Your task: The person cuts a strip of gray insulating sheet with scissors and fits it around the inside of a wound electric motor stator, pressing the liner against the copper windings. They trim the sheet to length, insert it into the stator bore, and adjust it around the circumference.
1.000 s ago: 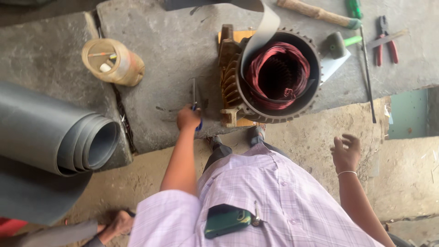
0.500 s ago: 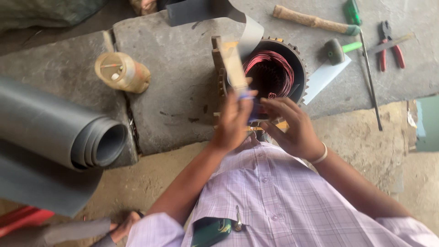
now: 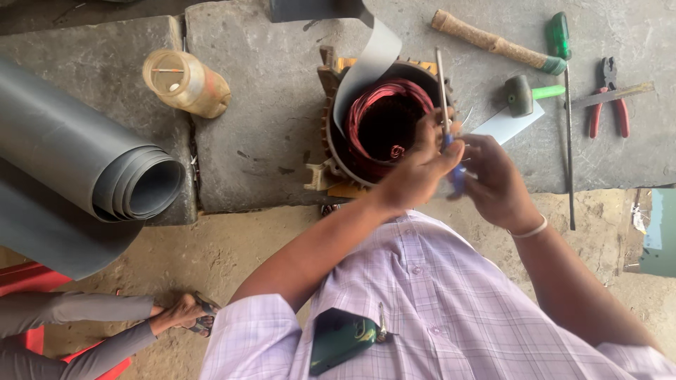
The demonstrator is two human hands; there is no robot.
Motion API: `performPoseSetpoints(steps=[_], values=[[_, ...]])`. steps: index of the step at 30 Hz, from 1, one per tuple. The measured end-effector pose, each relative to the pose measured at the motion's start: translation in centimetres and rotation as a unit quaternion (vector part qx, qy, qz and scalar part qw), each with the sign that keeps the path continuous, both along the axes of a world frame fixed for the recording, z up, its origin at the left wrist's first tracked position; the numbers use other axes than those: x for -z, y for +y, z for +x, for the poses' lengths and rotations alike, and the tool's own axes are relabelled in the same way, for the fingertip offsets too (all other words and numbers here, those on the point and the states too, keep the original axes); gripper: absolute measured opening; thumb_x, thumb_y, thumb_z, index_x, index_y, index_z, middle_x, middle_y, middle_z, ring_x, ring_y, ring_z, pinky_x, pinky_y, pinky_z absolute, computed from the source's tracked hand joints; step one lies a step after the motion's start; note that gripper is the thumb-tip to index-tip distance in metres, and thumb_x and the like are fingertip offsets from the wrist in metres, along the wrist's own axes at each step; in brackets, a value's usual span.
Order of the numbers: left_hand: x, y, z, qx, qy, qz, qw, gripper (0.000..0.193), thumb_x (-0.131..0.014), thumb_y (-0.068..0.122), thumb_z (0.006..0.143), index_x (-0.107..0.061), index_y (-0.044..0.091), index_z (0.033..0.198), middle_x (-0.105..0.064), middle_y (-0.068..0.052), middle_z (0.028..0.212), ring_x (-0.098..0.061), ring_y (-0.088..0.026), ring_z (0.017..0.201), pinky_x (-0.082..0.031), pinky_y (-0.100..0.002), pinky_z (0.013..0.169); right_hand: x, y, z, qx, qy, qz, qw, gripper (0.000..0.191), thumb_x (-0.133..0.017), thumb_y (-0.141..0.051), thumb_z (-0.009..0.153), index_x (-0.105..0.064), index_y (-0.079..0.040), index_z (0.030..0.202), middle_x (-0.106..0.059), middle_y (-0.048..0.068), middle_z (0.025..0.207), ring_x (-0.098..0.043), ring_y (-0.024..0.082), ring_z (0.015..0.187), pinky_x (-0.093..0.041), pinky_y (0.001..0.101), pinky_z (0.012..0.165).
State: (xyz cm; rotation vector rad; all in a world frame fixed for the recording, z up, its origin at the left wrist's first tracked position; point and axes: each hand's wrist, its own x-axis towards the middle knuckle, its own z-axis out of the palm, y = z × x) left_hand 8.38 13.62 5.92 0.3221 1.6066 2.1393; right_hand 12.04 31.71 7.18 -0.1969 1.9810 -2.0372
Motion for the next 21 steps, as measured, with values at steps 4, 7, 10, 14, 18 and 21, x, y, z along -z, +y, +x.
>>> performPoseSetpoints(steps=[4, 7, 10, 14, 18, 21], values=[[-1.1, -4.6, -1.2, -0.051, 0.239, -0.329, 0.912, 0.036, -0.065, 0.023, 0.101, -0.059, 0.011, 0.135, -0.069, -0.008, 0.13, -0.065, -0.023, 0.124, -0.046, -0.043, 0.113, 3.1, 5.9, 0.8, 0.049, 0.03, -0.087, 0.995, 0.037, -0.06, -0.001, 0.101, -0.044, -0.002, 0.134, -0.064, 0.014, 0.121, -0.074, 0.022, 0.106, -0.067, 0.03, 0.081], [-0.6, -5.9, 0.9, -0.062, 0.326, -0.517, 0.789, 0.027, -0.076, 0.024, 0.086, -0.071, 0.014, 0.111, -0.07, -0.002, 0.106, -0.061, -0.023, 0.108, -0.038, -0.045, 0.103, 4.9, 12.0, 0.7, 0.021, -0.01, -0.06, 0.998, 0.037, -0.067, -0.002, 0.098, -0.05, 0.001, 0.131, -0.068, 0.017, 0.116, -0.073, 0.021, 0.101, -0.065, 0.0301, 0.082], [0.6, -6.0, 2.8, -0.089, 0.374, -0.541, 0.748, 0.027, -0.077, 0.022, 0.081, -0.073, 0.015, 0.107, -0.069, -0.001, 0.105, -0.061, -0.022, 0.105, -0.034, -0.046, 0.105, 6.2, 15.5, 0.0, -0.107, -0.055, -0.018, 0.993, 0.041, -0.072, -0.008, 0.094, -0.057, 0.005, 0.13, -0.071, 0.018, 0.109, -0.069, 0.019, 0.093, -0.061, 0.0318, 0.078], [2.3, -5.7, 3.6, -0.123, 0.384, -0.55, 0.732, 0.02, -0.074, 0.018, 0.088, -0.075, 0.012, 0.108, -0.07, 0.001, 0.105, -0.06, -0.02, 0.107, -0.033, -0.046, 0.107, 5.7, 15.3, -1.2, -0.197, -0.105, 0.165, 0.961, 0.058, -0.078, -0.019, 0.081, -0.059, 0.001, 0.132, -0.073, 0.017, 0.106, -0.071, 0.025, 0.093, -0.062, 0.039, 0.083], [3.5, -5.6, 4.3, -0.176, 0.406, -0.537, 0.718, 0.012, -0.07, 0.014, 0.092, -0.074, 0.011, 0.103, -0.071, 0.0, 0.108, -0.061, -0.019, 0.112, -0.032, -0.045, 0.108, 3.4, 12.7, -3.6, -0.187, 0.243, 0.498, 0.811, 0.061, -0.079, -0.026, 0.076, -0.064, -0.006, 0.132, -0.068, 0.014, 0.127, -0.07, 0.027, 0.106, -0.058, 0.038, 0.091], [4.3, -5.5, 4.8, -0.18, 0.404, -0.533, 0.721, 0.009, -0.069, 0.014, 0.096, -0.074, 0.011, 0.102, -0.071, 0.001, 0.106, -0.061, -0.018, 0.113, -0.032, -0.044, 0.108, 1.9, 10.9, -5.3, -0.194, 0.394, 0.517, 0.734, 0.054, -0.077, -0.028, 0.08, -0.067, -0.007, 0.128, -0.07, 0.011, 0.124, -0.069, 0.029, 0.112, -0.057, 0.039, 0.099]])
